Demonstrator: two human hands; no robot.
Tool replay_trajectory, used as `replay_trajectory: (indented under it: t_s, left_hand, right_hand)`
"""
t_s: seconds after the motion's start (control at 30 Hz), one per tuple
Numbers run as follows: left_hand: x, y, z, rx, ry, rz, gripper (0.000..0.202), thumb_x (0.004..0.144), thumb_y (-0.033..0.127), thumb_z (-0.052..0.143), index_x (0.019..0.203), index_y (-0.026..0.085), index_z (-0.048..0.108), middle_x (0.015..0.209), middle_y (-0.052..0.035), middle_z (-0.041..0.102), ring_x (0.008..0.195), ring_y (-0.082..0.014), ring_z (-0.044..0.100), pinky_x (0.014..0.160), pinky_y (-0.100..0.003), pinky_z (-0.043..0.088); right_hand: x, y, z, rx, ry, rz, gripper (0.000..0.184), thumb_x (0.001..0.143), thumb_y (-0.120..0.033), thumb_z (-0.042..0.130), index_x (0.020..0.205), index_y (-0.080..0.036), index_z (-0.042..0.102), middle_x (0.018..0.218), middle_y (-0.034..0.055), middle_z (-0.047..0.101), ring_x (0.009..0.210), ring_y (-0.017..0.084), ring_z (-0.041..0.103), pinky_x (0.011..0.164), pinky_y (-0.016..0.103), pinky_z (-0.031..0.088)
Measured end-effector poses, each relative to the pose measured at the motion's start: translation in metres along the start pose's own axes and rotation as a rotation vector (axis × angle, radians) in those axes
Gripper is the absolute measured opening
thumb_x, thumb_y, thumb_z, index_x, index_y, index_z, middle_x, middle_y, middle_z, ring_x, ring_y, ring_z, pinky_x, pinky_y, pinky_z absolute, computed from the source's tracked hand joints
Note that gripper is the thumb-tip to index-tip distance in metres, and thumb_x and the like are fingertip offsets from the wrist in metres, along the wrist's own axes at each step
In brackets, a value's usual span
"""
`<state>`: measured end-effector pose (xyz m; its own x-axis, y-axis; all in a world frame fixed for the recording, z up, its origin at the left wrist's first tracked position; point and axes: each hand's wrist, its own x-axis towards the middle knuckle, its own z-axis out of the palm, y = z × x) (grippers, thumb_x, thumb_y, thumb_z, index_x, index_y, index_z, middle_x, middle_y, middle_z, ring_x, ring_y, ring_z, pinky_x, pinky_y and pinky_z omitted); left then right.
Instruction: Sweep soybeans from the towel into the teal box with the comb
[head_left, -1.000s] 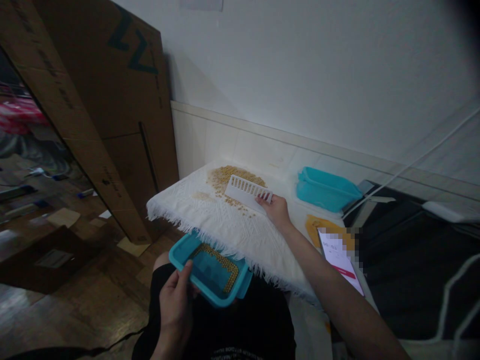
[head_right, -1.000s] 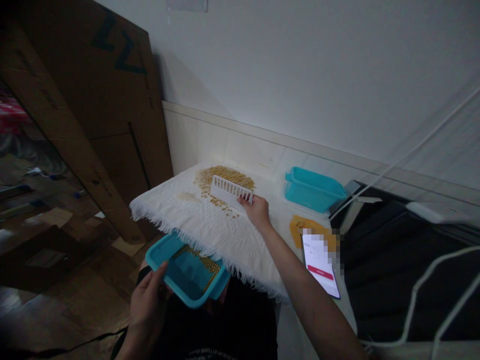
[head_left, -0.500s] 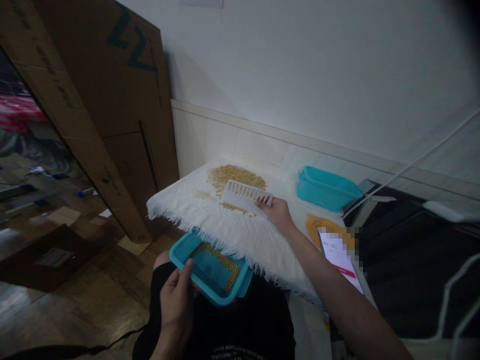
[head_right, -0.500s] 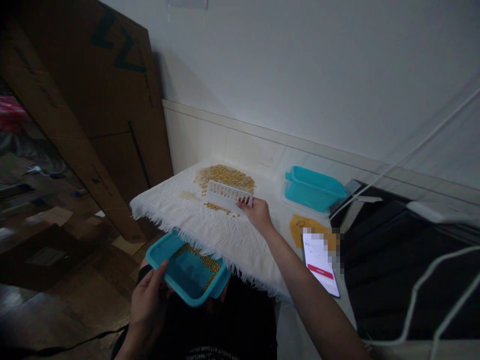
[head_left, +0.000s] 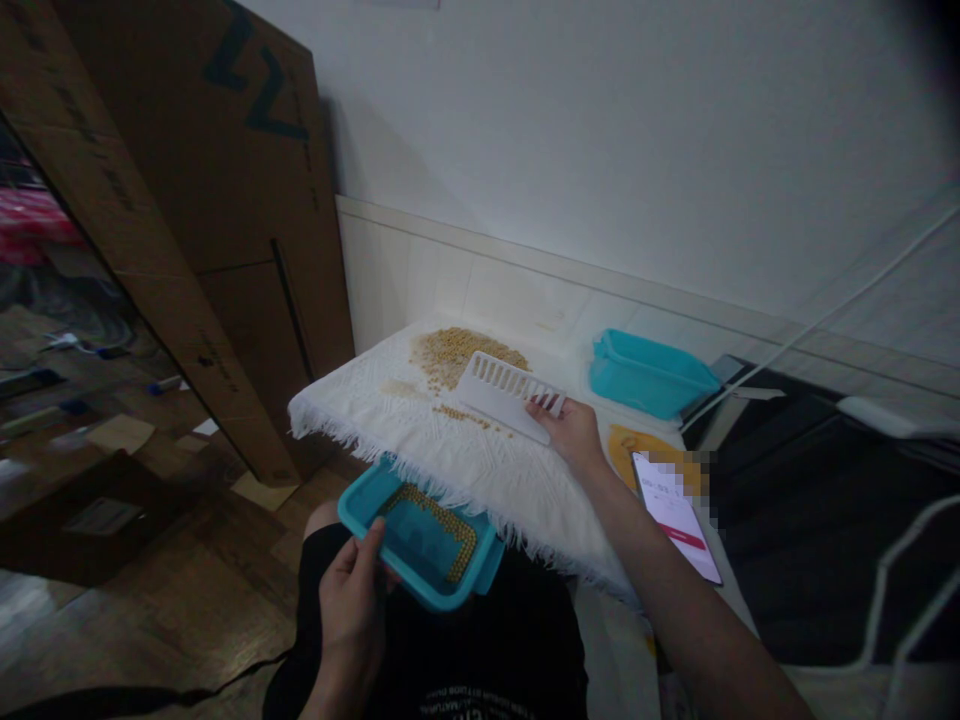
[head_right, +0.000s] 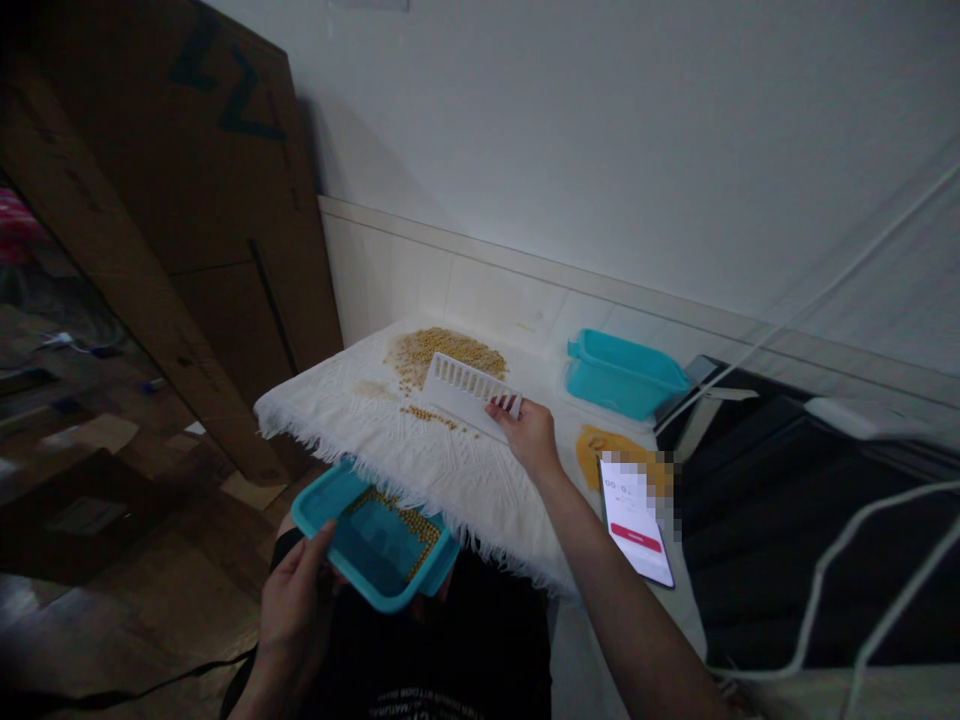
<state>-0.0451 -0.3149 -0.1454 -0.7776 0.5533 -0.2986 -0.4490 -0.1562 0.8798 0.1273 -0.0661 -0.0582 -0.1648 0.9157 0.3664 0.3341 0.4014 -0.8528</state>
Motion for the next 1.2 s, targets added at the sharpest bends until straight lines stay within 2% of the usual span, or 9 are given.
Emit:
replay_trajectory:
  t_s: [0.13,0.23,0.33,0.47,0.77,1.03,1.2]
  left_hand:
    - [0.001,-0.001,-0.001,-0.025,0.002,-0.031,0.049,0.058,0.056,0.088,0.056,0.019,0.056,0.048,0.0058,0.048,0.045,-0.0092,0.041,0.044,-0.022,0.035]
    - [0.001,-0.002,-0.001,-0.034,0.003,-0.03,0.048,0.058,0.055,0.089,0.057,0.018,0.058,0.048,0.0054,0.049,0.045,-0.0092,0.042,0.044,-0.021,0.035]
    - [0.001,-0.003,-0.001,-0.031,-0.001,-0.016,0.047,0.061,0.054,0.088,0.057,0.018,0.059,0.047,0.0055,0.049,0.045,-0.0088,0.042,0.044,-0.021,0.034]
    - [0.002,-0.004,-0.001,-0.003,-0.004,0.001,0.045,0.064,0.053,0.086,0.057,0.018,0.059,0.047,0.005,0.05,0.044,-0.0091,0.042,0.044,-0.021,0.034]
    - [0.003,-0.001,-0.001,0.004,0.027,0.007,0.046,0.062,0.053,0.086,0.056,0.018,0.057,0.046,0.0052,0.049,0.042,-0.0093,0.042,0.042,-0.022,0.033]
    - [0.002,0.0,0.0,-0.043,0.001,-0.028,0.044,0.061,0.052,0.088,0.062,0.017,0.062,0.05,0.0053,0.051,0.046,-0.0088,0.043,0.045,-0.021,0.036]
    - [-0.001,0.002,0.002,-0.061,0.009,-0.018,0.047,0.059,0.052,0.089,0.056,0.018,0.057,0.047,0.0065,0.047,0.045,-0.008,0.04,0.043,-0.02,0.034]
  right_hand:
    - [-0.031,-0.009,-0.024,-0.13,0.155,-0.047,0.048,0.075,-0.064,0.069,0.079,-0.017,0.078,0.078,0.0109,0.079,0.073,0.03,0.073,0.06,0.034,0.052]
    - [-0.059,-0.011,-0.039,-0.247,0.222,-0.041,0.044,0.077,-0.063,0.068,0.075,-0.02,0.078,0.074,0.0105,0.078,0.07,0.029,0.072,0.058,0.033,0.051]
    - [-0.076,-0.009,-0.044,-0.302,0.257,-0.029,0.044,0.078,-0.064,0.066,0.072,-0.022,0.076,0.072,0.01,0.078,0.068,0.029,0.072,0.057,0.033,0.051]
    - [-0.081,-0.007,-0.041,-0.302,0.224,-0.023,0.045,0.079,-0.064,0.064,0.074,-0.022,0.076,0.076,0.0111,0.079,0.071,0.03,0.073,0.059,0.034,0.052]
    - [-0.085,-0.009,-0.025,-0.246,0.205,-0.003,0.042,0.081,-0.061,0.066,0.079,-0.021,0.078,0.082,0.0113,0.08,0.076,0.032,0.075,0.064,0.037,0.055]
    - [-0.095,-0.017,-0.026,-0.219,0.18,0.003,0.044,0.081,-0.06,0.066,0.079,-0.018,0.078,0.082,0.0117,0.08,0.075,0.031,0.075,0.062,0.036,0.055]
    - [-0.101,-0.02,-0.027,-0.221,0.163,0.013,0.045,0.08,-0.06,0.067,0.081,-0.016,0.079,0.082,0.0117,0.08,0.075,0.03,0.075,0.063,0.036,0.056]
